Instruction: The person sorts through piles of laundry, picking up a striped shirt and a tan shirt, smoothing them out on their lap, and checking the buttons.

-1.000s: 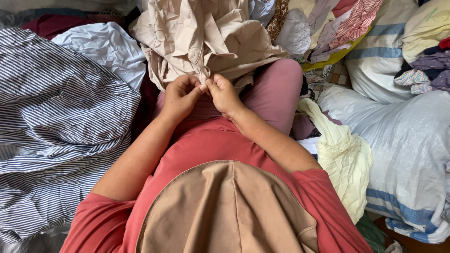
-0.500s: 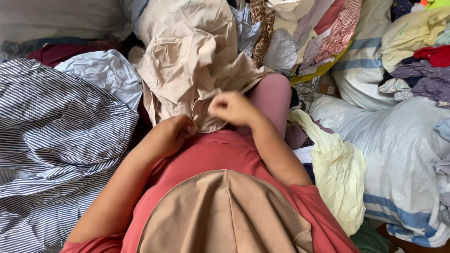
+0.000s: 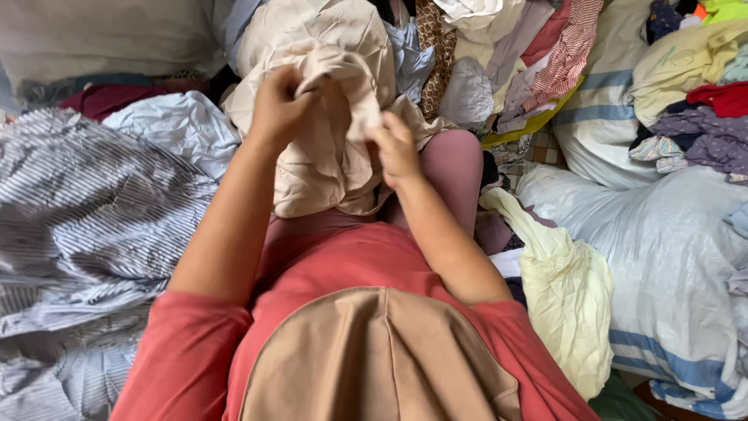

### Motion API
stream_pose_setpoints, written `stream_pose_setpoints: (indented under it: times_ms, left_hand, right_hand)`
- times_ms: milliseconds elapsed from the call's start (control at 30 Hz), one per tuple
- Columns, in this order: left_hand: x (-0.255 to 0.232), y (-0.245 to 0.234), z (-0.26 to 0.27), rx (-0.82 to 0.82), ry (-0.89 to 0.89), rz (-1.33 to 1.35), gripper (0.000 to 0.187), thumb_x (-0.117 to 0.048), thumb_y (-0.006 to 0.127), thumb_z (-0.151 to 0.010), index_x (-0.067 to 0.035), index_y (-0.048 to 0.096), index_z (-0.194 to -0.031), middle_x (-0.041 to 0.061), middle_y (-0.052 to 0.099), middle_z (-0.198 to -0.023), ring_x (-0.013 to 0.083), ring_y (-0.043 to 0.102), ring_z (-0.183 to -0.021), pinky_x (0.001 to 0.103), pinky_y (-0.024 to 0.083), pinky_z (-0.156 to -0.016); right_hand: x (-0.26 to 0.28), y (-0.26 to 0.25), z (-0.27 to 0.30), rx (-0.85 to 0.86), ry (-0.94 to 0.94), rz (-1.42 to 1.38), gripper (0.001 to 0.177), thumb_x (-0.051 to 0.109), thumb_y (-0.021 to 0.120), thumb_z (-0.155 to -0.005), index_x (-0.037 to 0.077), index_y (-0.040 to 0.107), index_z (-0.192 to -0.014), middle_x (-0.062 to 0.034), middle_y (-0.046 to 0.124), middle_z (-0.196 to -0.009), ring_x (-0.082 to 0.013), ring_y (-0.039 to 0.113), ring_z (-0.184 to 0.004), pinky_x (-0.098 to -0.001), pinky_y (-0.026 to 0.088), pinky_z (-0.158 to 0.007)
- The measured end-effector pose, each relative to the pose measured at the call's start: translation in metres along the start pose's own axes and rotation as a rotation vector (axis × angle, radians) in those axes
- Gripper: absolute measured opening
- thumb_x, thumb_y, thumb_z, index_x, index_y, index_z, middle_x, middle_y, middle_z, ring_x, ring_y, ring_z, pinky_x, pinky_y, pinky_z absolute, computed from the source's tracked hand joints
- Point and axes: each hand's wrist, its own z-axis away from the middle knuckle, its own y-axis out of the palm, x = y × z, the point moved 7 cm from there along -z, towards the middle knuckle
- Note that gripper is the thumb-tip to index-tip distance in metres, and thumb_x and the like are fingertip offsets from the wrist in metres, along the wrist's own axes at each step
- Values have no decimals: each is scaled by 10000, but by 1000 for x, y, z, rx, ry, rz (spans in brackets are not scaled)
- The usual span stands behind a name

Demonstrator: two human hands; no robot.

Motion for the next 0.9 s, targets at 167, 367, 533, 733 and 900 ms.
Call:
stream_pose_setpoints:
  times_ms: [167,367,533,733,900]
  left_hand:
    - [60,-6,14,56,-108,1206,309,57,759,-847,-160,545,-799,30,633,-756,162,659,-679,305,594,-598]
    - [54,-1,33,103,-142,884,218,-158,795,-934,-39,638,-1028,127,745,-859,235,789,-774,378,662,-670]
    - [-16,-36,66,-21,79,72,553,-196,919,-727,-144,560,-1145,154,696,-927,337,714,-929,464,543,-807]
    - [-97,-73,67,-513,869,-497,559,137,567,-703,17,621,-1247,203,490,-1135,405,484,-1015,528,442,-852]
    - [-185,-63,22,-80,726,-124,720,61,379,-693,-177,572,-1344,86,531,-1300,267,401,-1199,532,191,-910]
  right_hand:
    - [-9,-62,14,-159,144,-277,302,-58,556,-732,218,436,-701,49,411,-690,-125,405,-696,-264,321,-634]
    - [-5,-37,3,34,129,-224,385,-49,466,-803,73,689,-1092,-43,686,-893,-146,669,-834,-289,605,-766]
    - [16,-21,20,174,15,1,606,-12,819,-757,111,562,-1291,-164,682,-1112,-256,697,-1009,-392,637,-884]
    - [165,-63,24,-439,-810,870,150,13,681,-853,83,673,-986,-84,647,-944,-309,649,-838,-401,518,-692]
    - [219,-119,-41,-218,-527,214,268,165,639,-948,116,677,-1209,-84,715,-1203,-202,654,-1119,-301,508,-982]
